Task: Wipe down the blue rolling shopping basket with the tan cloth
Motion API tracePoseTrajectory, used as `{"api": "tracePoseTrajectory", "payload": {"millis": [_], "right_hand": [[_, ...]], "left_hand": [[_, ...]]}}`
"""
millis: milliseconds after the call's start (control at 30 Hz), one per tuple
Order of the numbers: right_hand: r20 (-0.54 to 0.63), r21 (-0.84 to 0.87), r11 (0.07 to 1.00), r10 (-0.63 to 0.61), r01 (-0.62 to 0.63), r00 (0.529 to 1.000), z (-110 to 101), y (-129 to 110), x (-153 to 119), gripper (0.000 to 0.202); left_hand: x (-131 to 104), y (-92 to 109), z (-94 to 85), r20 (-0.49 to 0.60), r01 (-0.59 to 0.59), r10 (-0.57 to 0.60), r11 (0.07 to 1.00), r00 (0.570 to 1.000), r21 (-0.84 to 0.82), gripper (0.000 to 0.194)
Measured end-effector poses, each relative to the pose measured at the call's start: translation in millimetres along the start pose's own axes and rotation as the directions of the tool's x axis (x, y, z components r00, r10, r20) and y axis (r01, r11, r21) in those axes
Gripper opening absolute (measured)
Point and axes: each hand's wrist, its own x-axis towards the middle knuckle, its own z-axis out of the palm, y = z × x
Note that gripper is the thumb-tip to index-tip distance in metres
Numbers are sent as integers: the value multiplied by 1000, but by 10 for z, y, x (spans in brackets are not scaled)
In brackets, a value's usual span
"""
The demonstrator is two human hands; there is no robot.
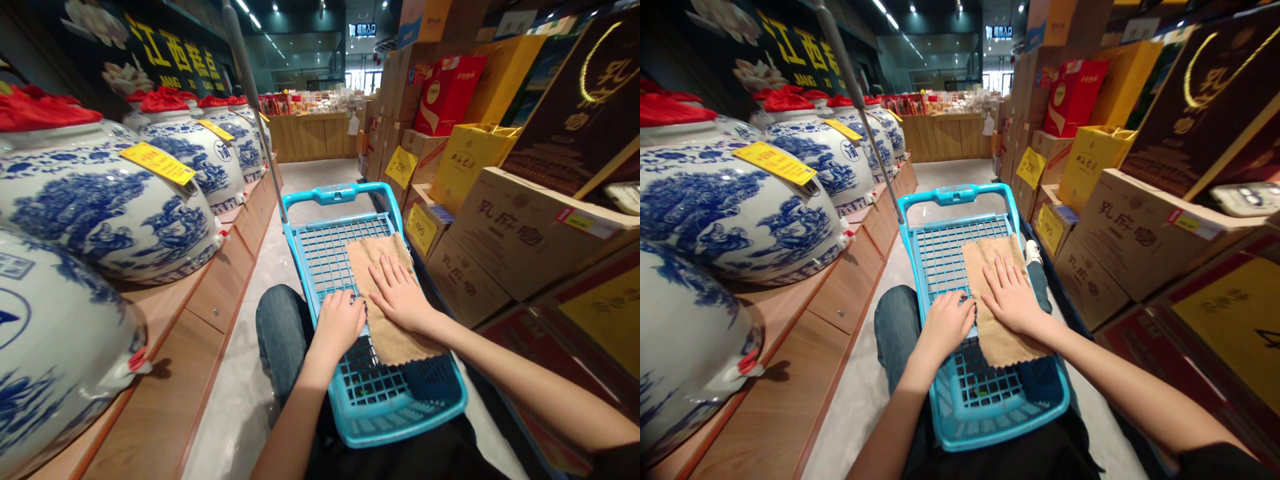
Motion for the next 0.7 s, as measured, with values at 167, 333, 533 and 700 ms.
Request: {"api": "tracePoseTrajectory", "payload": {"millis": [167, 333, 533, 700], "right_hand": [[-52, -4, 999, -48, 48, 997, 14, -82, -282, 72], [-52, 0, 998, -61, 61, 997, 26, -98, -340, 71], [34, 30, 998, -47, 46, 998, 2, -6, 105, 67], [59, 57, 998, -32, 28, 998, -1, 66, 670, 66]], "left_hand": [[4, 11, -11, 1, 1, -1, 1000, 1000, -2, 19], [6, 11, -13, -6, -5, 5, 1000, 1000, 7, 19], [15, 17, -20, -2, -13, 13, 1000, 1000, 18, 19], [12, 11, -25, 3, -6, 5, 1000, 1000, 26, 19]]}}
